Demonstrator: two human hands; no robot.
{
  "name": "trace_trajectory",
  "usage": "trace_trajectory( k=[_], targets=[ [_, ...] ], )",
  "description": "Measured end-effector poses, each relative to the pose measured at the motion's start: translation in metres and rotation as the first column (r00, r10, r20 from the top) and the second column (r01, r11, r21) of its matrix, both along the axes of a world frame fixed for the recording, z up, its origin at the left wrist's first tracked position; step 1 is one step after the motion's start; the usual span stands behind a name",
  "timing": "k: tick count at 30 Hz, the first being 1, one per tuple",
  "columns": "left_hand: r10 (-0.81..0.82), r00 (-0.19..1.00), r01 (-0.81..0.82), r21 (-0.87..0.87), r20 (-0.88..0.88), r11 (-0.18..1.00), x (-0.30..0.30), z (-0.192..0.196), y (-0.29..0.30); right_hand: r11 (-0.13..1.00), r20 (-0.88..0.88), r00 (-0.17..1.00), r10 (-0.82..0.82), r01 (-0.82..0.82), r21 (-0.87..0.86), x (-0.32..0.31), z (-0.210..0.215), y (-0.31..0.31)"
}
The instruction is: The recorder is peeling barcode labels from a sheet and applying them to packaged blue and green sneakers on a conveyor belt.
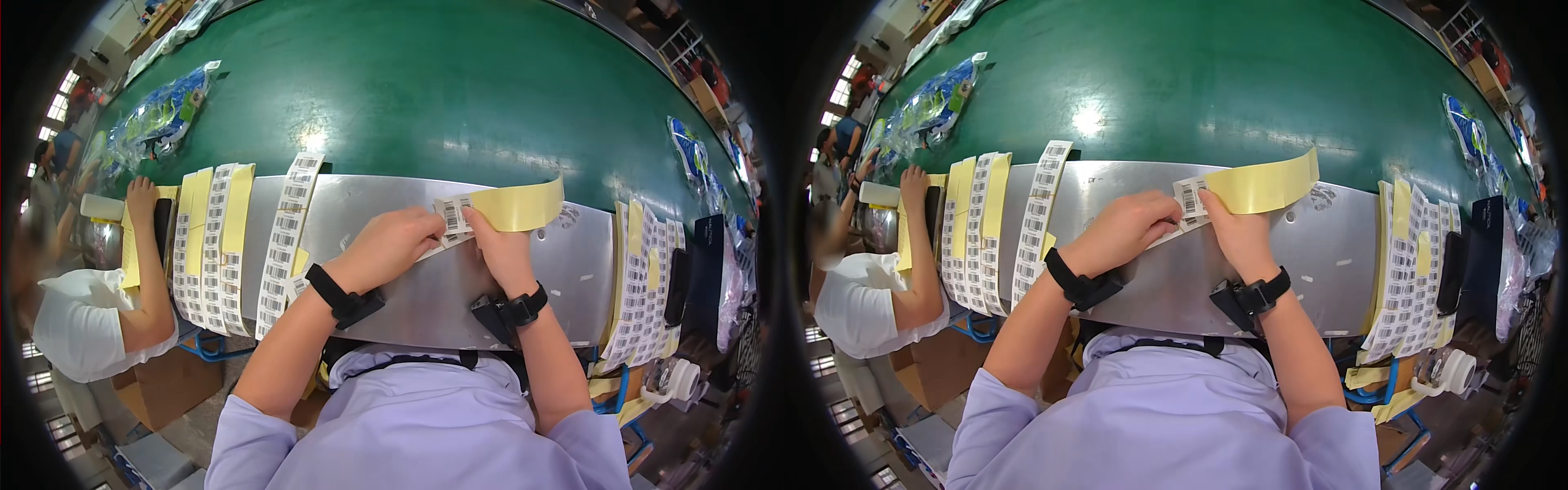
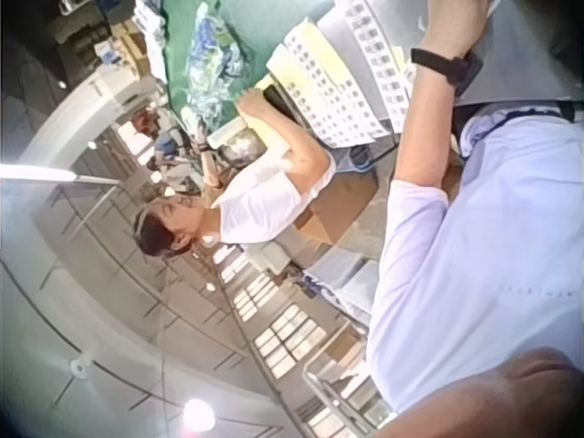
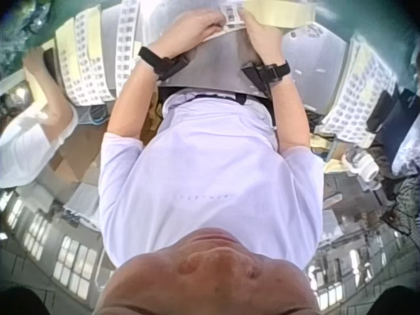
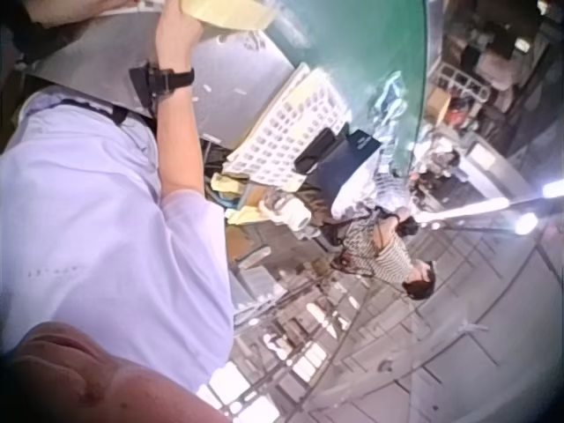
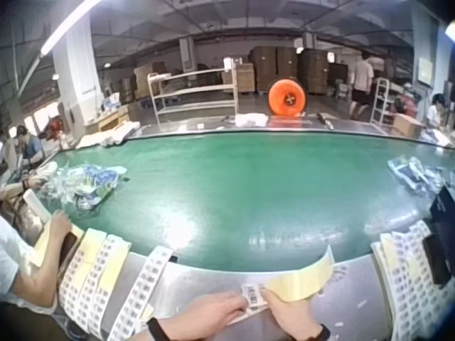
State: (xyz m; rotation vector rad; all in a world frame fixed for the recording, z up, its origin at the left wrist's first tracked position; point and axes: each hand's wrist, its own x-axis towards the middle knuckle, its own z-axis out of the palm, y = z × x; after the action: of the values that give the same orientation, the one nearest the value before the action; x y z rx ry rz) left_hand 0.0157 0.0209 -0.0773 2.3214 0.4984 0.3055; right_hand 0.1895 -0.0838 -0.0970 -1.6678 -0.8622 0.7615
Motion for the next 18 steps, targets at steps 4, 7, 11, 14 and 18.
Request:
trace_trajectory(
  k=[4, 7, 11, 14, 18],
  targets=[
    [-0.035, 0.997, 0.036, 0.002, -0.066, 0.999, 0.002, 0.006, 0.000, 0.997, -0.073, 0.997, 0.028, -0.034, -0.076, 0.003, -0.001, -0.002],
    [0.028, 0.999, -0.028, -0.016, -0.034, 0.999, -0.001, 0.004, -0.004, 0.994, 0.006, 0.997, 0.077, -0.076, -0.083, 0.001, 0.003, 0.000],
    [0.153, 0.987, -0.137, -0.211, 0.058, 0.968, -0.005, -0.004, -0.003, 0.988, -0.023, 0.992, 0.127, -0.129, -0.082, 0.006, 0.002, 0.000],
    [0.178, 0.981, -0.153, -0.249, 0.079, 0.956, -0.007, -0.007, -0.001, 0.970, -0.094, 0.979, 0.183, -0.196, -0.144, 0.010, 0.009, -0.003],
    [0.206, 0.972, -0.169, -0.278, 0.111, 0.946, -0.008, -0.010, -0.001, 0.941, -0.115, 0.951, 0.288, -0.303, -0.151, 0.018, 0.015, 0.003]
  ],
)
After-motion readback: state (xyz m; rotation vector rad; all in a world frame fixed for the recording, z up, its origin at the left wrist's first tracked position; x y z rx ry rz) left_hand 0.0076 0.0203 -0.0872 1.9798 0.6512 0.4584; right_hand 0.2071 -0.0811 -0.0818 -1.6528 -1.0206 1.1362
